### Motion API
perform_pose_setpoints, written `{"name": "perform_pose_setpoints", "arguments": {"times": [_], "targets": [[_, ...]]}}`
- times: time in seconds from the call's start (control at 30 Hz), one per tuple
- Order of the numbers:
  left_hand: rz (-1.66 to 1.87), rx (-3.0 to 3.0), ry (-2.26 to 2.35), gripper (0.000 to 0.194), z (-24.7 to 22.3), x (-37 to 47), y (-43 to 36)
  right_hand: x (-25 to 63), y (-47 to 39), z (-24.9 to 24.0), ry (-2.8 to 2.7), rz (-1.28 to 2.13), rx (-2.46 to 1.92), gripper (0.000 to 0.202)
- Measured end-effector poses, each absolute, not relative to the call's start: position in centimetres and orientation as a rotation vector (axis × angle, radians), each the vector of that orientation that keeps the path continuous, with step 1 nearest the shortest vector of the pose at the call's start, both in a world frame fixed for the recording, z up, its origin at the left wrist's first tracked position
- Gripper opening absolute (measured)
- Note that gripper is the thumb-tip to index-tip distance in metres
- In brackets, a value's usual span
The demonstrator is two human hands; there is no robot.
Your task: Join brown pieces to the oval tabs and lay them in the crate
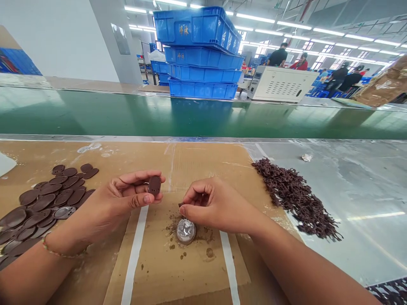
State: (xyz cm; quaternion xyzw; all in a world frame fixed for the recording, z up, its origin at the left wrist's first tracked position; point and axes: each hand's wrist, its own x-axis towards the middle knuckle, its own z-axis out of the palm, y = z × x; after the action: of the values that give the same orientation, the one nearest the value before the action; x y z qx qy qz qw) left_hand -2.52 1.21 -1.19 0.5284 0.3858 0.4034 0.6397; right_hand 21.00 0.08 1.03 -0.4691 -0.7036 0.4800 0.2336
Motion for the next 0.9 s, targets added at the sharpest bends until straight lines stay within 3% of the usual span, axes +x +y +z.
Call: {"name": "perform_pose_setpoints", "arguments": {"times": [0.23,0.43,0.9], "targets": [[0.911,1.210,0.882,0.040,-1.2,-2.5,1.3,21.0,0.1,1.1,-1.936,1.331,-1.293,0.013],[0.927,1.170,0.815,0.042,-1.3,-2.6,1.1,20.9,0.1,0.8,-1.596,1.302,-1.142,0.019],[0.804,0.993,0.640,0.035,-0.8,-1.0,-0.3,19.9,-0.5,0.6,-1.424,1.273,-0.821,0.009]]}}
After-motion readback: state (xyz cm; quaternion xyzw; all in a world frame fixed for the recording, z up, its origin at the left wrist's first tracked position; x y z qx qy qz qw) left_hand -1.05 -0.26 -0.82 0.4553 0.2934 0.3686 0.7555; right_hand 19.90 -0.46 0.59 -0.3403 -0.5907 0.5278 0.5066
